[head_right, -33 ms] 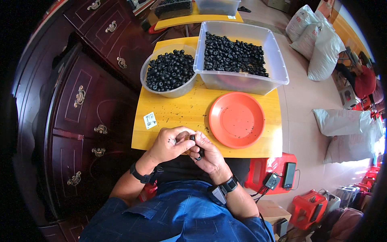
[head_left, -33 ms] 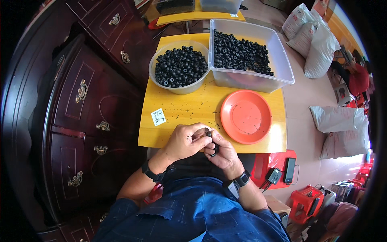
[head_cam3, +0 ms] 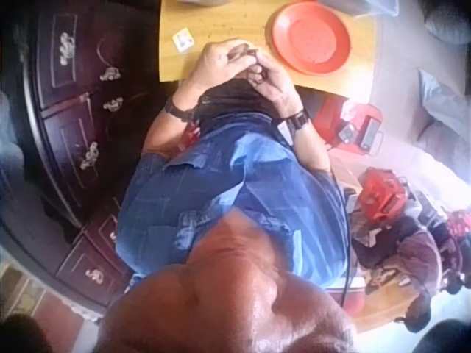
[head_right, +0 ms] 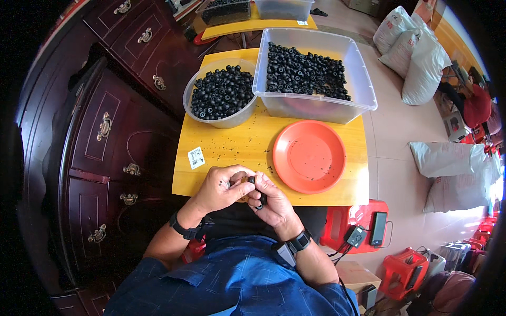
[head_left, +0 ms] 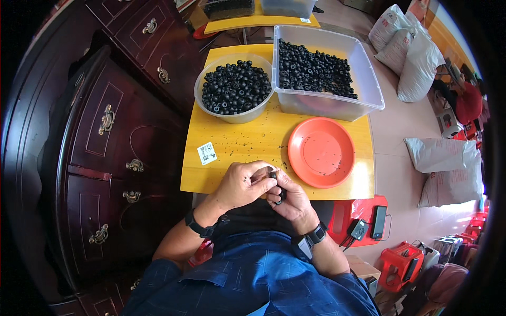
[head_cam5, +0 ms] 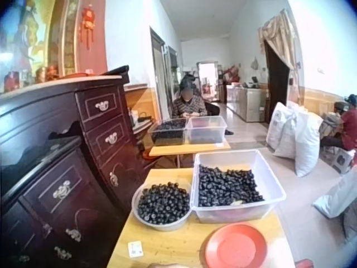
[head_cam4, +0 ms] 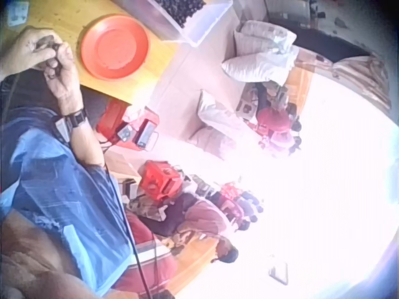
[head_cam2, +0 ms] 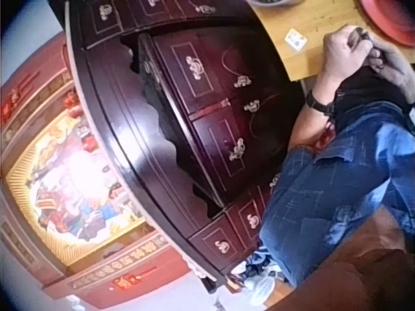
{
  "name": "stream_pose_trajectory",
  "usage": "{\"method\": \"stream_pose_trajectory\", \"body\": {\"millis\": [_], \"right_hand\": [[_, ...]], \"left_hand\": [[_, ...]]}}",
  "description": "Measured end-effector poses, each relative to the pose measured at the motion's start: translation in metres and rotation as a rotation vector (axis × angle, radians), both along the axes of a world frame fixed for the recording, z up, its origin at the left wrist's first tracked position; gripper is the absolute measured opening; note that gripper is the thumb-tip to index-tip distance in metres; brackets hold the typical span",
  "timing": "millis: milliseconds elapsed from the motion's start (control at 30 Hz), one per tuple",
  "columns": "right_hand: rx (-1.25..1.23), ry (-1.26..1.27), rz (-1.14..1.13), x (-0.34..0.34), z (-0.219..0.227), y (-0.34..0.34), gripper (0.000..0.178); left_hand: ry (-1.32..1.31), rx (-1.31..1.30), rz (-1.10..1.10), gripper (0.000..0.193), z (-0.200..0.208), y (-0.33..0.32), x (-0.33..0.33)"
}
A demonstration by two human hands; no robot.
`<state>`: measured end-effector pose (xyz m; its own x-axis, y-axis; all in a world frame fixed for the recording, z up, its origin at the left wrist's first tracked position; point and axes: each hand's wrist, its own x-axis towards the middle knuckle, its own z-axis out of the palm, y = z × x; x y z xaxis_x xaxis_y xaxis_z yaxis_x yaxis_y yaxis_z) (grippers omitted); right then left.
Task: Sorting and inspecting small black plastic or rubber components from a large container into a smaller plate.
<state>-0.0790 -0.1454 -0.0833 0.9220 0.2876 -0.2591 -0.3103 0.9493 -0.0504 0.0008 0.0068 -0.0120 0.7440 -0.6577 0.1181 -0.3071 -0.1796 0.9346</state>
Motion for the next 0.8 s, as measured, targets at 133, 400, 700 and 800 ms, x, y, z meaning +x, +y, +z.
{"method": "stream_pose_trajectory", "body": {"millis": [133, 400, 700, 800], "right_hand": [[-0.008, 0.067, 0.008, -0.002, 0.002, 0.001, 0.012], [0.091, 0.148, -0.012, -0.002, -0.005, -0.002, 0.021], [0.036, 0.122, -0.086, 0.002, 0.001, -0.003, 0.033], [-0.032, 0.128, -0.056, 0.005, -0.003, 0.001, 0.039]], "left_hand": [[-0.04, 0.077, -0.036, 0.014, 0.007, -0.001, 0.007], [-0.518, 0.174, 0.377, 0.026, 0.046, -0.003, 0.062], [-0.293, 0.37, -0.045, 0.031, 0.014, -0.001, -0.002], [-0.283, 0.411, -0.056, 0.03, -0.006, 0.001, -0.015]]}}
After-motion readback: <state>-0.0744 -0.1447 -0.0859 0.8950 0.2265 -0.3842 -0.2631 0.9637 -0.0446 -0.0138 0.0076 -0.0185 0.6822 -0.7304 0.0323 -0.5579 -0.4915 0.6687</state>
